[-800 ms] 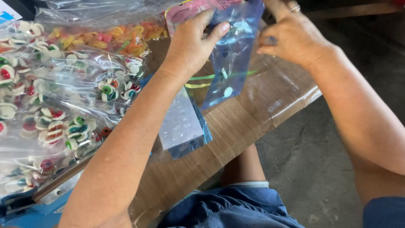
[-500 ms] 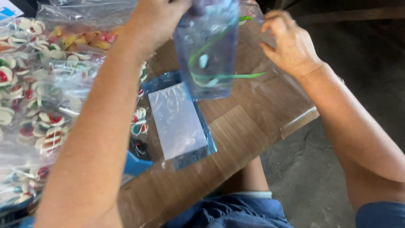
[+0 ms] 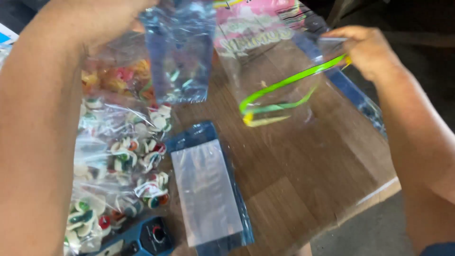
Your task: The person is manually sorting various gummy candies and placing them into small plastic bags for packaging.
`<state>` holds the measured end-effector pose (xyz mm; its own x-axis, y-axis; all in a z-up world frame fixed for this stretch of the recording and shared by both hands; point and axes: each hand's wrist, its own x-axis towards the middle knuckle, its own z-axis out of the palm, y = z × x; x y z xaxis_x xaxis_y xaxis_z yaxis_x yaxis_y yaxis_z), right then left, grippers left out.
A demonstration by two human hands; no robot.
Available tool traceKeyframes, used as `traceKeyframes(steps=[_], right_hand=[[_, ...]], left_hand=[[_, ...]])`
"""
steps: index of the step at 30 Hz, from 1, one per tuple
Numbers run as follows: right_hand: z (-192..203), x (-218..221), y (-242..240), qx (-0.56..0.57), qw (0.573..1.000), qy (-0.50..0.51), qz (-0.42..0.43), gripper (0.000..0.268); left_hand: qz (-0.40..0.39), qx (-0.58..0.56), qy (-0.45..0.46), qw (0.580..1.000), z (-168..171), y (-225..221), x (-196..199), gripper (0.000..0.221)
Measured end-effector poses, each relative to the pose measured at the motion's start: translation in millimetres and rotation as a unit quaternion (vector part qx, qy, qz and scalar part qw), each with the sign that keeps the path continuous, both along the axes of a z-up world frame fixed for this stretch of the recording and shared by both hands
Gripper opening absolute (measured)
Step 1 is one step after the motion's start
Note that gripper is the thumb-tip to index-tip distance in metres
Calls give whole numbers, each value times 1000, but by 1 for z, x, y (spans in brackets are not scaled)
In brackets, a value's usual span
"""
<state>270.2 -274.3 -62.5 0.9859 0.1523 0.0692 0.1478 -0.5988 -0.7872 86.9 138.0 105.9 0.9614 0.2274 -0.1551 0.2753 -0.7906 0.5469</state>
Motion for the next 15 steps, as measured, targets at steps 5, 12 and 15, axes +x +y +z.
traceKeyframes(steps=[5,12,15], right_hand=[[13,104,-26,202,978,31,-26,33],[126,99,12,201,977,-8,67,19],[178,79,5,128,984,-21,123,20]], left_hand=[[-220,-146,-24,964,-45,-31,4,26],[-396,-29,193,897,-247,-85,-73,16],[-397,-107,345,844,-157,-82,-63,80]])
